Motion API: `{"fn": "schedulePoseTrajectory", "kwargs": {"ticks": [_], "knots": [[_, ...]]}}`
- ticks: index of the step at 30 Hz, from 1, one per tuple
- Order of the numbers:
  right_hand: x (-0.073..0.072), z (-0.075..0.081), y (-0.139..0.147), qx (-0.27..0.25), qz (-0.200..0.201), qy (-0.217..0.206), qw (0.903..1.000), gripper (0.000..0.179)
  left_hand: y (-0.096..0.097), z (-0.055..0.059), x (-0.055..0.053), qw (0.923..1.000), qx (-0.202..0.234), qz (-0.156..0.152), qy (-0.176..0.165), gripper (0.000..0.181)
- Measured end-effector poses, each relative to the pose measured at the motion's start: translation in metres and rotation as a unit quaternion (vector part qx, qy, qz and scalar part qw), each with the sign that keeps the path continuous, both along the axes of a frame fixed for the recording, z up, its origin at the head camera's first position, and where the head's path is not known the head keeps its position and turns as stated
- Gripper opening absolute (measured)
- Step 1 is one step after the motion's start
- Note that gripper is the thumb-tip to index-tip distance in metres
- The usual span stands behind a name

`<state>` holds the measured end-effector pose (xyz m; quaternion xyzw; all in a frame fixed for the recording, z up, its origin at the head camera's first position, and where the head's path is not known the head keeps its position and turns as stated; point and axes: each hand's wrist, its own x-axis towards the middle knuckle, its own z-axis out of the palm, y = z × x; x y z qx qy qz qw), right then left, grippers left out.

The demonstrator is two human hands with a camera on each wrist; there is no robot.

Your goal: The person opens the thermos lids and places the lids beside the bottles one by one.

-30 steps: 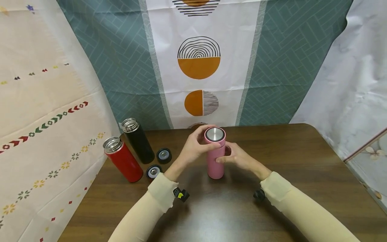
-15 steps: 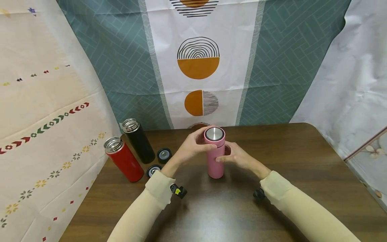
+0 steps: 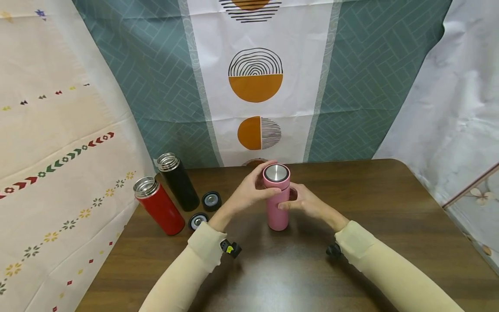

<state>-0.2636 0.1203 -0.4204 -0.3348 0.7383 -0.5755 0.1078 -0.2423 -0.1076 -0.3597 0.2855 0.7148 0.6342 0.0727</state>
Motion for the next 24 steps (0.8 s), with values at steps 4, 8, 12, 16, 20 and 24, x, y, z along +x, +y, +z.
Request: {"fn": "schedulePoseTrajectory", "kwargs": {"ticks": [4, 8, 12, 16, 20, 24], "knots": [[0.000, -0.002, 0.001, 0.003, -0.003, -0.006, 1.0000, 0.052, -0.007, 0.003, -0.006, 0.9992, -0.015, -0.036, -0.004, 0.069], [0.000, -0.003, 0.001, 0.001, -0.005, -0.006, 1.0000, 0.052, -0.007, 0.001, -0.006, 0.9998, -0.014, -0.008, 0.009, 0.063], [0.001, -0.003, 0.001, -0.001, -0.006, -0.002, 1.0000, 0.050, 0.000, -0.005, -0.002, 0.9990, 0.008, 0.037, 0.025, 0.064], [0.001, -0.002, 0.000, 0.001, -0.008, 0.000, 1.0000, 0.050, 0.004, -0.010, 0.002, 0.9985, 0.026, 0.043, 0.019, 0.073], [0.001, -0.001, -0.001, 0.006, -0.007, -0.002, 1.0000, 0.052, 0.000, -0.009, 0.001, 0.9997, 0.021, 0.009, 0.004, 0.077], [0.001, -0.001, -0.001, 0.007, -0.007, -0.005, 0.9999, 0.055, -0.004, -0.005, -0.002, 0.9999, 0.003, -0.007, 0.013, 0.070]]}}
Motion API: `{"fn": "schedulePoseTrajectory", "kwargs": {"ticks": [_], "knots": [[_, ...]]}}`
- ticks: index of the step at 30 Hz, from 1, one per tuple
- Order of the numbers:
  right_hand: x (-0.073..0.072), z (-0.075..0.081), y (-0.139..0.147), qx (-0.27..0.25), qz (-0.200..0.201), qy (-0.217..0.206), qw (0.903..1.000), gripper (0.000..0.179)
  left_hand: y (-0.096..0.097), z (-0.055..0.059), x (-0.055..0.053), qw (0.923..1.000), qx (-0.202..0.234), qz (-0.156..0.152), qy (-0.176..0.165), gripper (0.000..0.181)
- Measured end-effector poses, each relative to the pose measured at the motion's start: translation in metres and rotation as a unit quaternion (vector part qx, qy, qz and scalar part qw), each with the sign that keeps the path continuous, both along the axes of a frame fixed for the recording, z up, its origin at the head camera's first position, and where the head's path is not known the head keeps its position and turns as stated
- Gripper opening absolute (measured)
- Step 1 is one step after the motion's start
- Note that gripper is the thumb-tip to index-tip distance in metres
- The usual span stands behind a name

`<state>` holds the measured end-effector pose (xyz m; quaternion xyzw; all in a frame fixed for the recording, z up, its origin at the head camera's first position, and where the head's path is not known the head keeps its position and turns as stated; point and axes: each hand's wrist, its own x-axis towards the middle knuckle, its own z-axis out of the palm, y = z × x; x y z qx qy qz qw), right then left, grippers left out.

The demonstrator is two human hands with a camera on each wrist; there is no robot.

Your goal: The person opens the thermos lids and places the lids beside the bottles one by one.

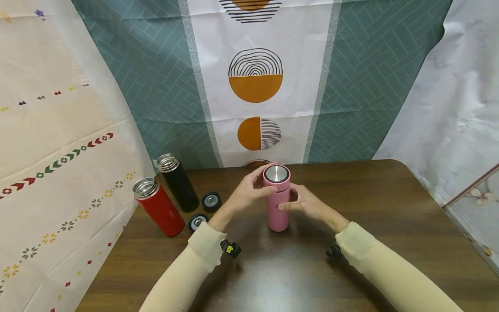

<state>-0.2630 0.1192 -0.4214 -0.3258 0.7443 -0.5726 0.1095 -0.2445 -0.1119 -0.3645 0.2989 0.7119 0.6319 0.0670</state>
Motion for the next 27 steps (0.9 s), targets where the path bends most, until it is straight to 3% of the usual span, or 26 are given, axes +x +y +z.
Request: {"fn": "schedulePoseTrajectory", "kwargs": {"ticks": [4, 9, 12, 18, 27], "knots": [[0.0010, -0.0002, 0.0001, 0.000, -0.003, 0.001, 1.0000, 0.053, 0.0007, 0.0002, -0.0002, 0.9996, -0.001, 0.024, 0.013, 0.066], [0.0013, 0.0001, -0.0004, -0.001, -0.004, 0.004, 1.0000, 0.050, 0.0065, -0.0044, 0.0023, 0.9981, 0.030, 0.053, 0.015, 0.067], [0.0005, -0.0003, -0.0005, 0.000, -0.005, 0.004, 1.0000, 0.051, 0.0070, -0.0056, 0.0030, 0.9984, 0.033, 0.046, 0.009, 0.070], [0.0000, -0.0020, 0.0003, 0.003, -0.003, 0.001, 1.0000, 0.054, 0.0007, -0.0042, 0.0000, 0.9999, -0.004, 0.013, 0.008, 0.072], [-0.0001, -0.0009, 0.0001, -0.007, -0.005, -0.003, 1.0000, 0.050, 0.0095, -0.0080, 0.0011, 0.9975, 0.027, 0.064, 0.013, 0.067]]}}
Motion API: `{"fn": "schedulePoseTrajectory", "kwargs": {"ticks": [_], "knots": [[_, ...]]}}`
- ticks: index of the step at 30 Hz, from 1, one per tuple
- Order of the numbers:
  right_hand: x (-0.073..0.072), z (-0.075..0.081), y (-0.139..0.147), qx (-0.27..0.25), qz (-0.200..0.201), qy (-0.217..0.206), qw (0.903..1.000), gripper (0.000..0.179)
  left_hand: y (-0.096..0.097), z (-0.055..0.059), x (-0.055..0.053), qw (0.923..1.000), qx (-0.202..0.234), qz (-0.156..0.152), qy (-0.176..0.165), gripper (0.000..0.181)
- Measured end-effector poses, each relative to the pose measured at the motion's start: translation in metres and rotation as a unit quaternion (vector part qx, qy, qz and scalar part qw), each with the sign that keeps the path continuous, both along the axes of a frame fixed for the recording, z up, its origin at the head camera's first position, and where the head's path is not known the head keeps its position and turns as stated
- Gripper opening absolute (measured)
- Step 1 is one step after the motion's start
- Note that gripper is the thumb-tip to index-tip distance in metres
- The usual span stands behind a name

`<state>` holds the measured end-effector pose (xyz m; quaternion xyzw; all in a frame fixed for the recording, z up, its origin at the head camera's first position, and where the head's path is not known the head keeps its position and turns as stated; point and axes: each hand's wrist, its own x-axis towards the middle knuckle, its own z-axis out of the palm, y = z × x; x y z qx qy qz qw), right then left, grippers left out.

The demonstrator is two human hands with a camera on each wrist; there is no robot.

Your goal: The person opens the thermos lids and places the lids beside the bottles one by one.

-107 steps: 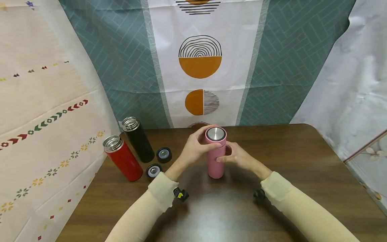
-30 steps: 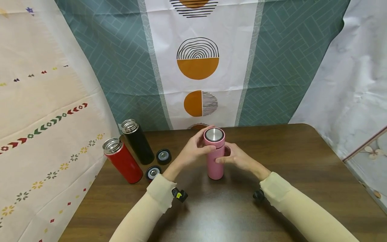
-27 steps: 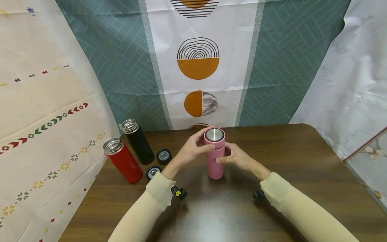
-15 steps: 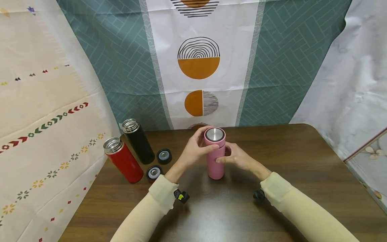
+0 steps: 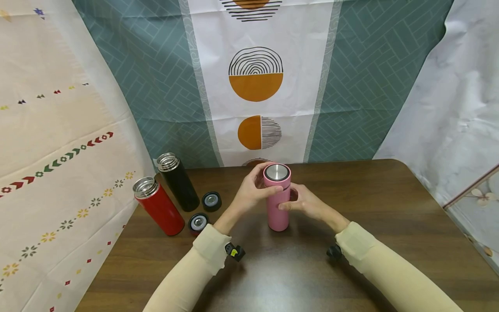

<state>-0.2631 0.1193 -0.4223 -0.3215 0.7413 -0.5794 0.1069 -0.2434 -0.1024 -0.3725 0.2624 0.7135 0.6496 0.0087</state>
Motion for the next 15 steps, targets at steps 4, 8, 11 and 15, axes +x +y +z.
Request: {"fn": "schedulePoseTrajectory", "kwargs": {"ticks": [4, 8, 11, 15], "knots": [[0.0004, 0.0007, 0.0000, -0.004, 0.003, -0.004, 1.0000, 0.052, 0.0015, -0.0010, 0.0013, 0.9999, 0.005, 0.010, 0.002, 0.068], [0.0007, 0.0007, 0.0006, 0.001, 0.003, -0.005, 1.0000, 0.054, 0.0029, -0.0019, 0.0020, 0.9998, 0.018, 0.010, -0.002, 0.069], [0.0005, 0.0004, 0.0008, 0.007, 0.001, -0.001, 1.0000, 0.053, 0.0043, -0.0026, 0.0022, 0.9996, 0.026, 0.013, -0.004, 0.068], [0.0004, 0.0005, 0.0005, 0.007, 0.004, 0.004, 1.0000, 0.054, 0.0067, -0.0031, 0.0027, 0.9991, 0.034, 0.025, 0.001, 0.068]]}}
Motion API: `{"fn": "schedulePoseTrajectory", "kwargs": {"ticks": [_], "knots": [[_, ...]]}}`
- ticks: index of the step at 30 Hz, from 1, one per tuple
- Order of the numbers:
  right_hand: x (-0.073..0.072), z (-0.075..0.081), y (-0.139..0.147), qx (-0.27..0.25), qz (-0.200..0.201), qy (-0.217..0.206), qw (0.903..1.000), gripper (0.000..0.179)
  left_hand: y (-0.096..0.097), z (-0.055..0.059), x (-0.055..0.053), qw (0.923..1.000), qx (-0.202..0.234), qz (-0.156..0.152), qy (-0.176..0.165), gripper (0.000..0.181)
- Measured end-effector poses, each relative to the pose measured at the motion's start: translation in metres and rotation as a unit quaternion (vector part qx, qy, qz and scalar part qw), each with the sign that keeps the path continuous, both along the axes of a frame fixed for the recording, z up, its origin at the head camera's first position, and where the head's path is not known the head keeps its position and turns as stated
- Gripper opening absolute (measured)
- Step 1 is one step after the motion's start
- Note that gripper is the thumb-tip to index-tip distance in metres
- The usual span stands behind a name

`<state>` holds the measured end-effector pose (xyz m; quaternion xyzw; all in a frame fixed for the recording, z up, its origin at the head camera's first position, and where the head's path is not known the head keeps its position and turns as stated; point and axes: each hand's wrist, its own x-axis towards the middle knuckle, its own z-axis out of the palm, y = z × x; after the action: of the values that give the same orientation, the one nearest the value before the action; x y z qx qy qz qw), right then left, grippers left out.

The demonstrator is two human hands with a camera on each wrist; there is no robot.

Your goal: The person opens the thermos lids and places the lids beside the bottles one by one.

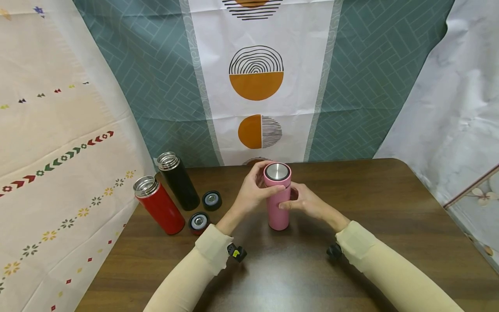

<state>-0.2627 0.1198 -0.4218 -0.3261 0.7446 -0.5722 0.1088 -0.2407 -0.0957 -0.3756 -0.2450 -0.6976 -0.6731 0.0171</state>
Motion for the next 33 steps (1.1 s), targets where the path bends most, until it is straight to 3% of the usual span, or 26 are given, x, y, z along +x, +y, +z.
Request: {"fn": "schedulePoseTrajectory", "kwargs": {"ticks": [10, 14, 23, 30, 33], "knots": [[0.000, 0.001, -0.001, 0.000, -0.004, 0.006, 1.0000, 0.053, 0.009, 0.004, 0.003, 0.9988, 0.032, 0.035, 0.016, 0.068], [-0.001, 0.000, -0.001, -0.003, 0.000, 0.003, 1.0000, 0.053, 0.010, 0.009, 0.003, 0.9980, 0.047, 0.034, 0.024, 0.070], [-0.001, 0.000, 0.000, -0.005, 0.004, -0.008, 0.9999, 0.053, 0.002, 0.016, 0.004, 0.9978, 0.010, 0.040, 0.052, 0.069], [0.000, 0.002, 0.000, 0.005, 0.003, -0.011, 0.9999, 0.055, -0.005, 0.020, 0.005, 0.9928, 0.091, 0.032, 0.071, 0.073], [0.000, 0.003, 0.000, 0.005, 0.004, -0.014, 0.9999, 0.056, -0.008, 0.021, 0.005, 0.9893, 0.120, 0.041, 0.072, 0.087]]}}
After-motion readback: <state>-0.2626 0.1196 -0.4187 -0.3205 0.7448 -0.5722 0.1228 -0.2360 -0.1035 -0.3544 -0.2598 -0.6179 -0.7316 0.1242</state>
